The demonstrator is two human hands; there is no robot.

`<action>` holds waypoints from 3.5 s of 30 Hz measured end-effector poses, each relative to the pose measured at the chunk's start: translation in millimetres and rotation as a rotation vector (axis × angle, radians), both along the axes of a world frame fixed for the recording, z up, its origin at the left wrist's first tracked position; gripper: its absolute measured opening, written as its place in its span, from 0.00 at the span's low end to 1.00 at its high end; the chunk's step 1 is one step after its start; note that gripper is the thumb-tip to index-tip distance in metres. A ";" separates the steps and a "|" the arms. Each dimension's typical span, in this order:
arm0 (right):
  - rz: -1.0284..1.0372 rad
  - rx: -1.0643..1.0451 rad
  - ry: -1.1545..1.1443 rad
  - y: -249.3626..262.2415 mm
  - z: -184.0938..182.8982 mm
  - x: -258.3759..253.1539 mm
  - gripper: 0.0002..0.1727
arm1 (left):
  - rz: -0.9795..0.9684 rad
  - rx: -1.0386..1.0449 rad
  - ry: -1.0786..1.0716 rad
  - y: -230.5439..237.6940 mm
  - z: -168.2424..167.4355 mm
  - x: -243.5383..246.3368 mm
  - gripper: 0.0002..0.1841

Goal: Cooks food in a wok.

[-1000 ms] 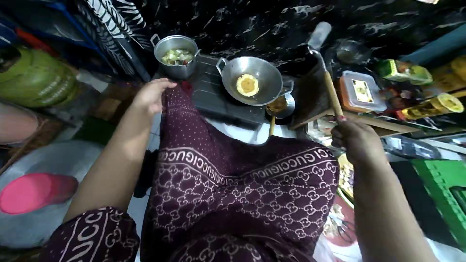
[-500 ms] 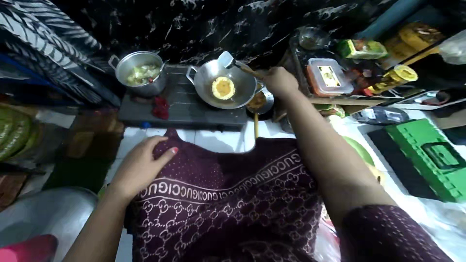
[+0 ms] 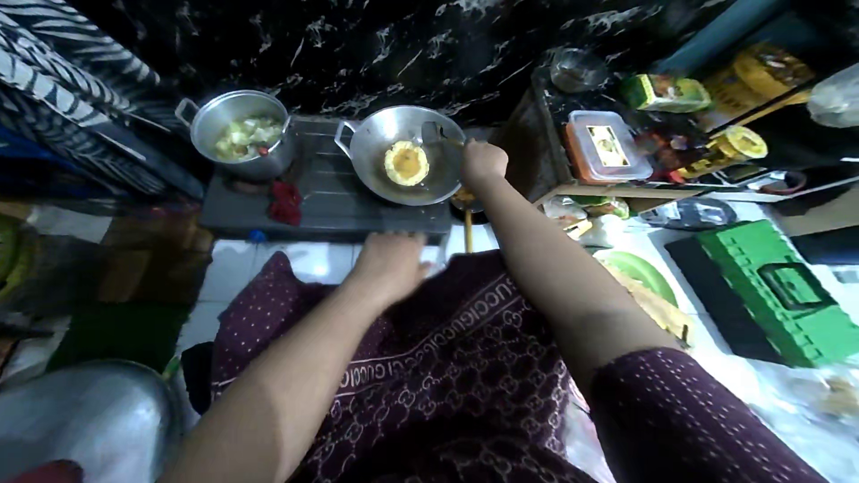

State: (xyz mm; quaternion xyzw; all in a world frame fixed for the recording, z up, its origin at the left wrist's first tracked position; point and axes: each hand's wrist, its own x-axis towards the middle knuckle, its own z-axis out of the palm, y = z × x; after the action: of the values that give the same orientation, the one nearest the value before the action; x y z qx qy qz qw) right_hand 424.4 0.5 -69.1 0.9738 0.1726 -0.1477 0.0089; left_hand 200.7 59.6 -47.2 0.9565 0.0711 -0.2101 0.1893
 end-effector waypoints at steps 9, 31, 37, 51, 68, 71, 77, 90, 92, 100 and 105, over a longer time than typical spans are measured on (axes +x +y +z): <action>0.010 -0.045 0.008 18.1 -17.5 6.4 0.23 | 0.016 -0.068 0.081 16.0 -0.4 8.4 0.29; 0.130 0.011 -0.044 29.5 -18.3 13.5 0.16 | -0.012 -0.083 0.132 26.6 -4.0 6.7 0.30; 0.055 0.024 -0.112 20.5 -3.0 6.3 0.17 | -0.025 -0.091 0.122 22.5 -5.7 4.7 0.30; 0.021 -0.085 -0.021 11.3 14.1 -19.9 0.13 | -0.041 -0.057 0.119 10.1 -7.9 -2.7 0.31; 0.025 -0.103 0.085 20.2 34.0 -42.2 0.20 | -0.031 -0.041 0.153 10.2 -9.8 -10.6 0.32; 0.034 -0.080 0.105 20.2 36.7 -45.4 0.20 | -0.037 -0.037 0.158 10.8 -10.2 -10.3 0.32; 0.045 -0.060 0.165 22.7 33.9 -41.6 0.22 | -0.022 -0.046 0.147 11.5 -13.6 -10.7 0.33; -0.051 0.285 0.229 -8.3 21.0 3.3 0.20 | -0.036 -0.038 0.151 9.7 -12.6 -8.1 0.32; -0.067 0.265 0.189 -11.0 21.8 4.2 0.22 | -0.043 -0.037 0.158 9.0 -12.7 -7.2 0.32; 0.007 0.104 0.021 -4.1 12.0 -2.2 0.19 | -0.055 -0.024 0.186 3.6 -12.5 -4.1 0.33; 0.153 0.059 -0.007 9.1 -17.0 5.7 0.31 | -0.037 -0.040 0.167 5.2 -17.5 -2.0 0.32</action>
State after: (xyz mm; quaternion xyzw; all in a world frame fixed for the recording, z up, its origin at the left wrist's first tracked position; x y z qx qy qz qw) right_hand 430.2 9.6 -86.1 0.9581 0.2507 -0.1382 -0.0080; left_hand 198.7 64.8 -64.7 0.9328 0.0647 -0.2941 0.1980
